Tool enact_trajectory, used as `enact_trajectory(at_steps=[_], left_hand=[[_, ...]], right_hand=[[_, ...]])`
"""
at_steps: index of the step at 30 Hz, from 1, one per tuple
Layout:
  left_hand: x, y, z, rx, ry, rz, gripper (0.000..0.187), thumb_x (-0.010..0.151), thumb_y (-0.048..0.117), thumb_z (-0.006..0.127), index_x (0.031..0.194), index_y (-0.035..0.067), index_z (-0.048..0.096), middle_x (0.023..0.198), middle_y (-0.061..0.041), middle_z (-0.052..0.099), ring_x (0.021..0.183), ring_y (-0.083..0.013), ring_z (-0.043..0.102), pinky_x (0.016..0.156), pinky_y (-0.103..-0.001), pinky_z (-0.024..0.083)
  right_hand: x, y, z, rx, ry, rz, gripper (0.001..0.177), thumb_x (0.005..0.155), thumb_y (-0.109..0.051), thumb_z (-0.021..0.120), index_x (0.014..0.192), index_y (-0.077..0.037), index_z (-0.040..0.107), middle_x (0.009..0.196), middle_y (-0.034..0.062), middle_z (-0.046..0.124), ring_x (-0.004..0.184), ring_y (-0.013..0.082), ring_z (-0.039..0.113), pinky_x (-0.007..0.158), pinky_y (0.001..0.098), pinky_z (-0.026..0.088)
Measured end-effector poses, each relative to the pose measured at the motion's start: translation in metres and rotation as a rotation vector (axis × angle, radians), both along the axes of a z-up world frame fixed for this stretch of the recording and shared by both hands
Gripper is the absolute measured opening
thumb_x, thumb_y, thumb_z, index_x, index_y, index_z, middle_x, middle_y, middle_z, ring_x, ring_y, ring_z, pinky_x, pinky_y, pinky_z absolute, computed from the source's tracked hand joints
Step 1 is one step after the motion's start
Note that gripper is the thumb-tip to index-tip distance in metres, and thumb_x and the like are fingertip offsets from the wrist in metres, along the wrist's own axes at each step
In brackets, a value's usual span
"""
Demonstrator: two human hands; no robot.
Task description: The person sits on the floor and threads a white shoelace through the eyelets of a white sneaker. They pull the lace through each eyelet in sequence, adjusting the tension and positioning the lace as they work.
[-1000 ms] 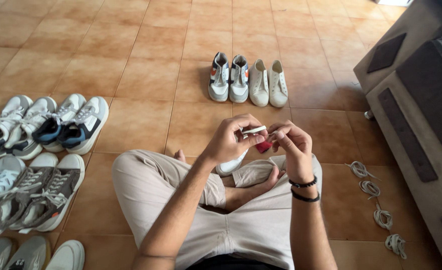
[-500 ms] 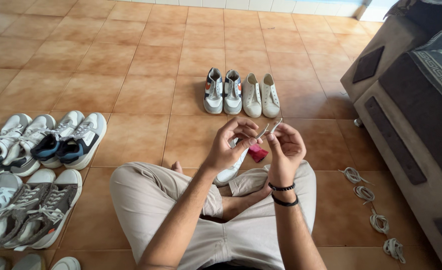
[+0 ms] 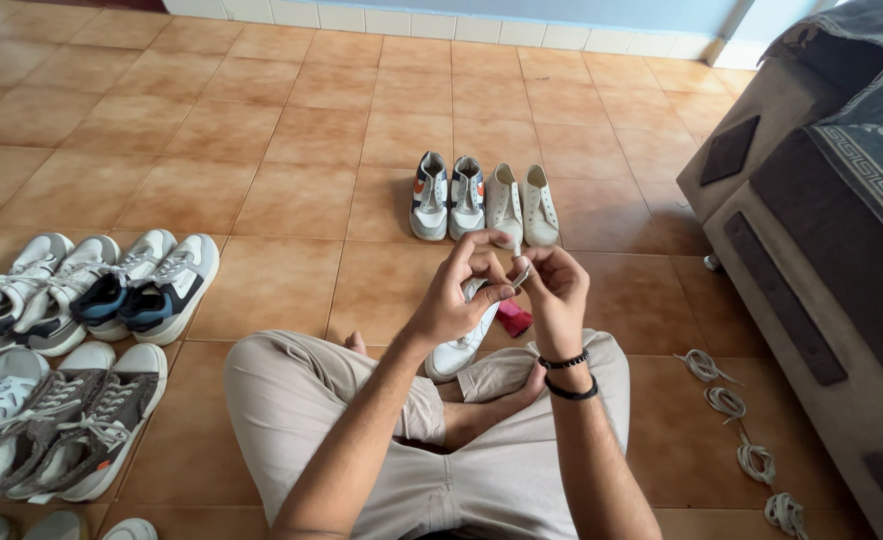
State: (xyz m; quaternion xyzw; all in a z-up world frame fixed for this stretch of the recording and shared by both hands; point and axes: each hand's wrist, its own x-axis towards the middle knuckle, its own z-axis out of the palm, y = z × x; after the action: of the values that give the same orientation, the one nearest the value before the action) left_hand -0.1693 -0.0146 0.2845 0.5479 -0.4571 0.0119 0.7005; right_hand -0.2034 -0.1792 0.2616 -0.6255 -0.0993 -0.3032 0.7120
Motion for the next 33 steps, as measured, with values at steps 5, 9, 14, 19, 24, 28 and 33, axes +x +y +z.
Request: enact_trajectory(at_steps=[5,9,14,19,24,28,33], left_hand=[[0.006,0.001,0.000,0.013,0.041,0.003,0.052,0.096,0.003,0.071,0.141,0.002,0.046,0.088,0.001,0.065,0.083,-0.0051,0.064,0.081,-0.023,0.054],[0.015,-0.004,-0.011,0.023,0.064,0.110,0.027,0.094,0.004,0.072,0.117,0.000,0.059,0.103,0.000,0.073,0.088,-0.0064,0.070,0.074,-0.024,0.057],[0.028,-0.007,-0.018,-0.049,0.029,0.270,0.013,0.099,0.006,0.075,0.096,0.001,0.064,0.092,-0.002,0.073,0.084,-0.0070,0.070,0.072,-0.024,0.058],[0.027,-0.002,-0.014,0.005,0.015,0.253,0.012,0.093,0.006,0.071,0.102,0.002,0.063,0.095,0.000,0.070,0.084,-0.0047,0.068,0.069,-0.023,0.055],[0.028,-0.007,-0.013,-0.049,-0.050,0.364,0.014,0.094,0.003,0.074,0.091,0.002,0.061,0.087,-0.001,0.069,0.079,-0.0049,0.065,0.067,-0.023,0.054],[0.028,-0.011,-0.012,-0.085,-0.077,0.413,0.017,0.093,0.000,0.073,0.085,0.002,0.059,0.081,-0.002,0.067,0.075,-0.0048,0.065,0.068,-0.024,0.057],[0.017,-0.006,0.002,-0.027,-0.211,0.454,0.011,0.090,-0.004,0.070,0.087,0.000,0.060,0.080,-0.007,0.069,0.074,-0.0123,0.070,0.067,-0.027,0.057]], right_hand=[[0.001,0.002,0.006,-0.118,0.008,0.031,0.005,0.098,-0.003,0.069,0.097,0.000,0.065,0.088,-0.0010,0.068,0.077,0.0024,0.061,0.067,0.0198,0.051],[-0.002,-0.005,0.015,-0.353,0.077,-0.029,0.005,0.096,-0.003,0.071,0.097,0.000,0.067,0.085,-0.0014,0.068,0.070,0.0019,0.054,0.058,0.0194,0.040],[-0.003,-0.003,0.023,-0.427,-0.022,0.005,0.004,0.097,-0.001,0.070,0.097,-0.001,0.066,0.092,-0.0019,0.067,0.076,0.0019,0.054,0.060,0.0197,0.039],[-0.009,0.001,0.030,-0.544,-0.084,-0.091,0.002,0.095,0.001,0.070,0.096,0.000,0.068,0.089,0.0021,0.066,0.072,0.0058,0.056,0.059,0.0215,0.040],[-0.014,0.012,0.044,-0.532,-0.010,-0.107,0.010,0.091,-0.001,0.073,0.100,-0.002,0.068,0.086,0.0019,0.070,0.066,0.0077,0.059,0.057,0.0225,0.046],[-0.024,0.025,0.052,-0.651,-0.170,-0.317,0.030,0.087,-0.002,0.075,0.115,-0.004,0.062,0.085,0.0047,0.069,0.071,0.0167,0.067,0.059,0.0290,0.049],[-0.031,0.026,0.057,-1.000,-0.239,-0.463,0.032,0.080,0.001,0.070,0.112,-0.004,0.068,0.085,0.0122,0.063,0.070,0.0304,0.066,0.061,0.0393,0.052]])
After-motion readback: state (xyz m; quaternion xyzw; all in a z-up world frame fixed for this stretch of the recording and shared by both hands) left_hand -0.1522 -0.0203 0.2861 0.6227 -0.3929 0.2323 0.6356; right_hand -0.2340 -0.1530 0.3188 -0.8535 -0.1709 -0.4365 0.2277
